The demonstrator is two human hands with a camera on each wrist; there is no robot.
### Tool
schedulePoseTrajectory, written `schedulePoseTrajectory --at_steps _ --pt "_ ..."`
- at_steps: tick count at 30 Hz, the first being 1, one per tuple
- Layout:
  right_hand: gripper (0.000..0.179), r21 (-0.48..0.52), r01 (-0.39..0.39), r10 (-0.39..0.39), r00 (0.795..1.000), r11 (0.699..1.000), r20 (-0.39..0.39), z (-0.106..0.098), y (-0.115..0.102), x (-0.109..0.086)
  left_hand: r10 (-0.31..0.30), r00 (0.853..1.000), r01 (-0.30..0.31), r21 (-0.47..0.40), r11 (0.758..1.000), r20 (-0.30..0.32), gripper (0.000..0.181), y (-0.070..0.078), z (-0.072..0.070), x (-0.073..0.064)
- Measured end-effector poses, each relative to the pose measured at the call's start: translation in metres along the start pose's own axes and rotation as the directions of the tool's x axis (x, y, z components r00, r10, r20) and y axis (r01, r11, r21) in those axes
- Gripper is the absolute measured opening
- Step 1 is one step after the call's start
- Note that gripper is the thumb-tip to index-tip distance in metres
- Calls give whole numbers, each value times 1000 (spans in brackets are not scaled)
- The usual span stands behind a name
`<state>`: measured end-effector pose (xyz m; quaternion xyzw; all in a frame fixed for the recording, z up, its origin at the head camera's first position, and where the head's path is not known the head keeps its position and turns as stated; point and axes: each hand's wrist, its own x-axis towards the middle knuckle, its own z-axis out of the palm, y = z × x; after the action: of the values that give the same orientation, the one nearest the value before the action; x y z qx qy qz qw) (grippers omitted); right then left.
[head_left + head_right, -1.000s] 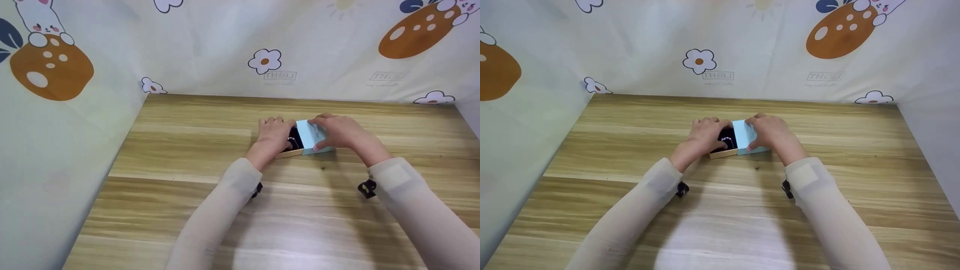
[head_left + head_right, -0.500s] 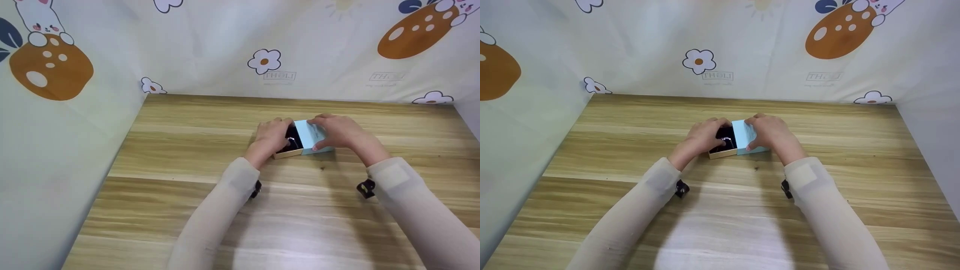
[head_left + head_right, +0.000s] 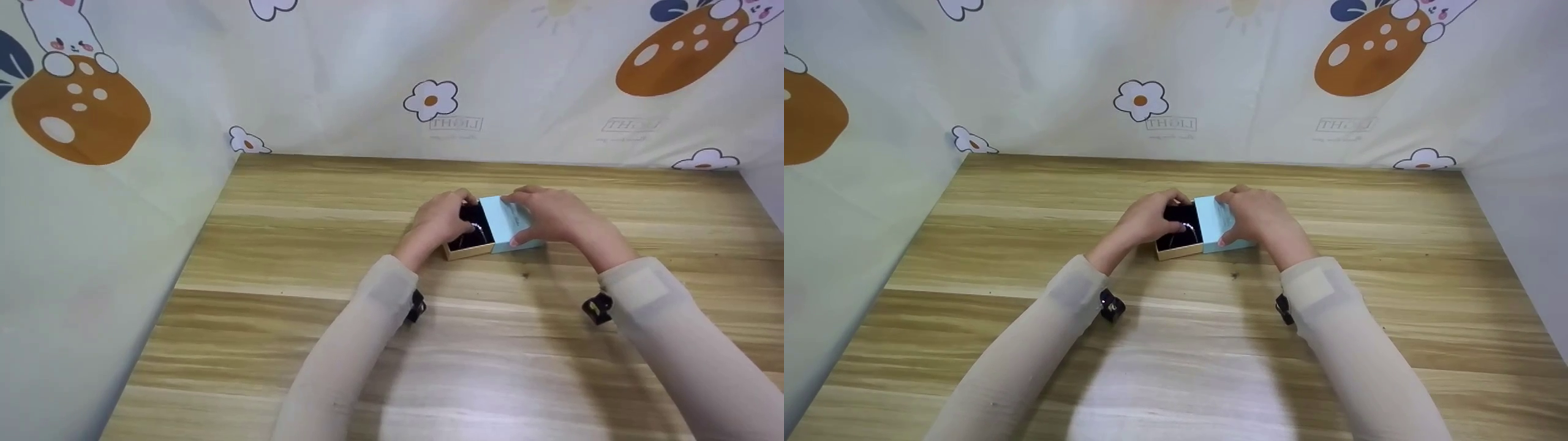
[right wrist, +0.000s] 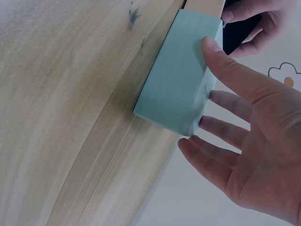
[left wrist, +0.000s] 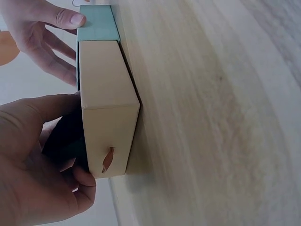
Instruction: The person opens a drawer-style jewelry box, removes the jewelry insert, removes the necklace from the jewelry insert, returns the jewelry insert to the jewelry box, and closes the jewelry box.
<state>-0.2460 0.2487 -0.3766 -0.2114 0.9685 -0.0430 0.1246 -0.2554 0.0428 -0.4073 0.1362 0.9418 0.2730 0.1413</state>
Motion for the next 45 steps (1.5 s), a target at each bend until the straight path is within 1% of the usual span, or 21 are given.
schedulePoseTrajectory --at_steps 9,12,18,24,27,30,34,41,45 --pt "83 13 -6 5 1000 1000 13 0 1 0 4 1000 -4 -76 997 -6 41 -5 -1 1" --pt "84 18 -9 9 1000 1000 25 -1 0 -1 0 1000 -1 -101 995 -9 39 -7 -2 1" --pt "83 28 -20 20 1000 999 23 0 0 0 -14 1000 11 -147 989 -19 35 -7 -3 0" --pt "83 18 -14 13 999 1000 29 0 -1 -1 -28 1000 26 -197 980 -7 35 -9 -4 -3" --pt "83 13 -10 9 1000 1000 23 -1 -2 0 -30 999 26 -239 971 -15 35 -9 -5 -4" --pt "84 9 -10 10 1000 1000 20 -2 -1 0 -22 999 13 -280 960 -29 35 -9 -6 -5" --pt "84 9 -5 5 1000 1000 22 -2 -1 -1 -15 998 -2 -312 950 -53 37 -11 -7 -7" --pt "81 1 7 -7 1000 1000 9 -1 -1 -1 26 993 -63 -331 941 -115 40 -14 -8 -8" --pt "82 7 7 -7 1000 1000 13 -1 0 -1 35 991 -76 -337 938 -126 41 -15 -9 -10"
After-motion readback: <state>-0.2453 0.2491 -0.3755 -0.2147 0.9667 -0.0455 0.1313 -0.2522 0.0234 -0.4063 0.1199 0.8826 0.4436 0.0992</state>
